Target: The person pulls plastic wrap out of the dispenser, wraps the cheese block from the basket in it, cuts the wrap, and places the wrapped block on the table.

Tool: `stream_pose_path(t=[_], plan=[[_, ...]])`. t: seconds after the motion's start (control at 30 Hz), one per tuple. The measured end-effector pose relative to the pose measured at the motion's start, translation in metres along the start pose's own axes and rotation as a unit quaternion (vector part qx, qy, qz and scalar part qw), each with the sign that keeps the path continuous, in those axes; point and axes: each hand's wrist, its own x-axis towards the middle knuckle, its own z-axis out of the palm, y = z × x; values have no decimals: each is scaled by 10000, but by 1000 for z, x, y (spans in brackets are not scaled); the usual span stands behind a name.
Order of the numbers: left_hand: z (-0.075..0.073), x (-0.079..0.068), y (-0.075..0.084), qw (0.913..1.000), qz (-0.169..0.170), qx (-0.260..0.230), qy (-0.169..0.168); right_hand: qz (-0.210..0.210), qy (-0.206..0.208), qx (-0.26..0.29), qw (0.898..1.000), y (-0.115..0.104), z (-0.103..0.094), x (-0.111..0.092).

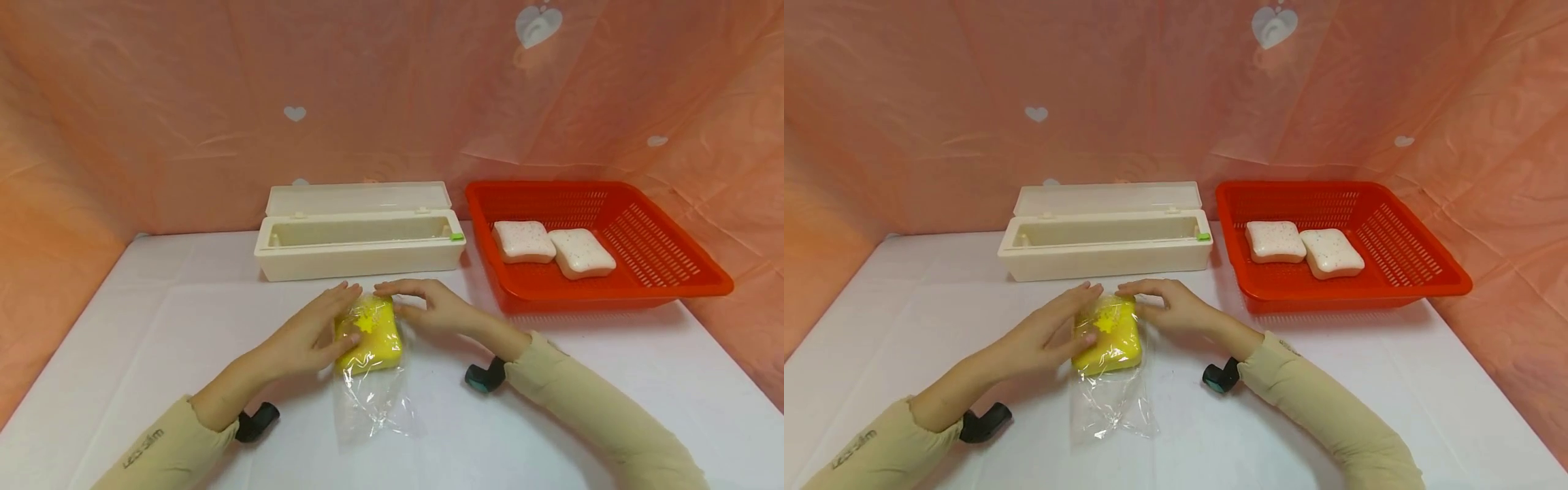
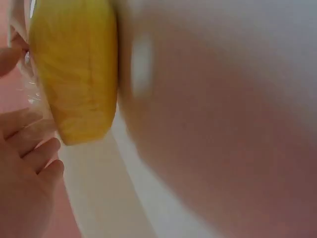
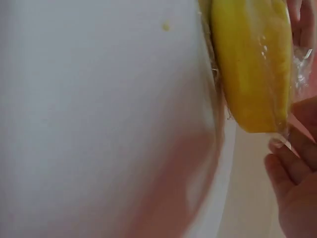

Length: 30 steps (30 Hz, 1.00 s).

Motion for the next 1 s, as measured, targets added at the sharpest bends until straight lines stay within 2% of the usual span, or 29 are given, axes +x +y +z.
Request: stream_pose_path(t=[0.17,0.33,0.4,0.5,0.63,0.73,0.8,0.9,1.0], plan=[[3,-10,9,9978,68,479,-444,-690,-157,-846,9939,-4,-2,-9],[9,-14,11,9947,41,868,-542,-737,-761,-1554,9822,-7,-2,-12],[10,-15,11,9934,47,1024,-522,-726,-960,-1705,9780,-9,-2,-14],[9,-18,12,9919,133,1206,-367,-852,-1014,-1842,9739,-13,-2,-19],[4,-28,13,9877,476,1486,-45,-1108,-1010,-2068,9668,-18,-2,-28],[4,-34,13,9837,651,1676,-89,-1047,-1216,-2387,9577,-21,0,-34],[8,-35,13,9821,638,1765,-176,-908,-1346,-2538,9535,-22,3,-36],[14,-31,15,9823,360,1829,-198,-675,-1437,-2604,9524,-23,7,-35],[18,-24,18,9841,52,1773,-32,-437,-1332,-2565,9563,-24,11,-31]])
